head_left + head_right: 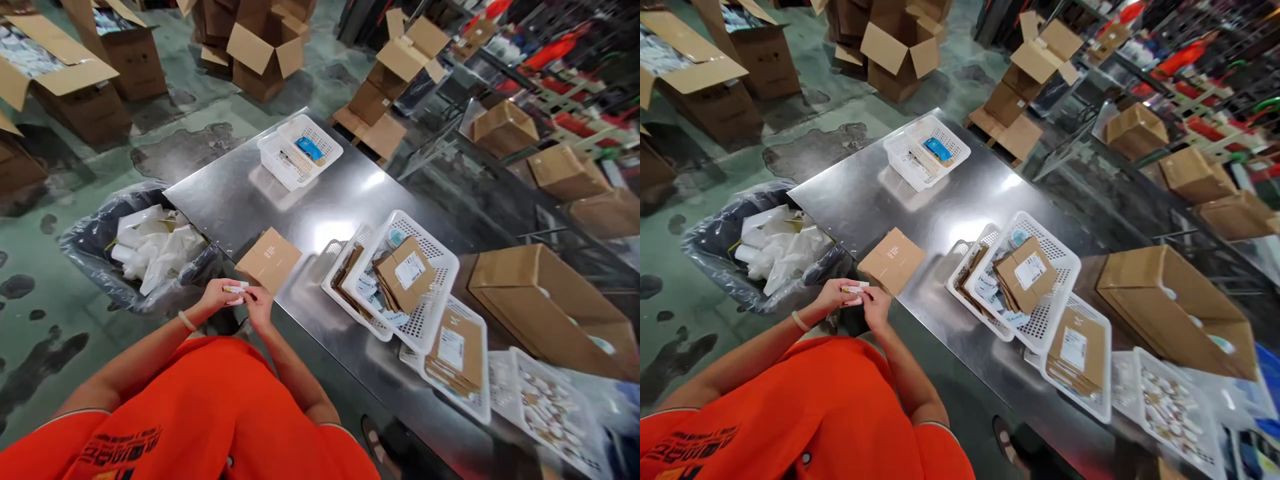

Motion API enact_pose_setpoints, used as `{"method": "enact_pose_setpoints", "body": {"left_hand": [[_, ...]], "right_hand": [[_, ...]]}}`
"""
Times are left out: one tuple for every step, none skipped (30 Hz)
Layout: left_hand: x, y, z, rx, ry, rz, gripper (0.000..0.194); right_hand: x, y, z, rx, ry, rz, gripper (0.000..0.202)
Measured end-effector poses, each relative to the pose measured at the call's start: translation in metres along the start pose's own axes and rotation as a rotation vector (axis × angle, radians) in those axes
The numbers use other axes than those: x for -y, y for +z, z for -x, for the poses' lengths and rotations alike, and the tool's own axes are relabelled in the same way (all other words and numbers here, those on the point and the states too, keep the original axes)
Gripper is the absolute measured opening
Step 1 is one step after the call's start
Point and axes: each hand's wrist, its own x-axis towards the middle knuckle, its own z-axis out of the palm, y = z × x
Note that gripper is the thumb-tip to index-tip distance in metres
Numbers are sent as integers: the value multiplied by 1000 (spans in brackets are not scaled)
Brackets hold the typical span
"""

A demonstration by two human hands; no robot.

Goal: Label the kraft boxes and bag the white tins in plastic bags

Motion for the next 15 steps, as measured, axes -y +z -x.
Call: {"method": "enact_pose_setpoints", "body": {"left_hand": [[-1,2,-3,-3,-18,-36,58],[-2,4,-5,1,-37,-75,53],[-1,5,-7,24,-61,-115,48],[0,5,-9,67,-83,-152,44],[1,6,-10,124,-103,-171,43],[3,6,-12,187,-125,-172,44],[5,6,-13,239,-150,-156,46],[7,7,-15,273,-178,-132,49],[8,9,-18,285,-203,-109,51],[9,11,-21,277,-222,-95,51],[10,14,-25,258,-239,-96,50],[10,16,-29,234,-249,-106,48],[11,18,-33,211,-252,-120,46],[12,18,-36,194,-250,-132,44],[13,17,-39,181,-252,-137,43]], "right_hand": [[-2,-3,3,-18,-31,53,9],[-4,-8,3,-35,-59,98,12],[-5,-14,0,-58,-83,130,15],[-5,-22,-7,-94,-100,150,15],[-3,-31,-18,-146,-105,159,15],[0,-42,-33,-209,-87,170,13],[4,-53,-52,-273,-52,182,12],[9,-64,-73,-336,1,201,11],[13,-74,-95,-374,59,231,10],[16,-83,-116,-398,96,253,10],[19,-90,-135,-409,128,275,10],[20,-95,-150,-412,150,294,9],[21,-98,-161,-413,168,311,9],[20,-99,-169,-413,187,330,8],[19,-99,-172,-411,205,350,7]]}}
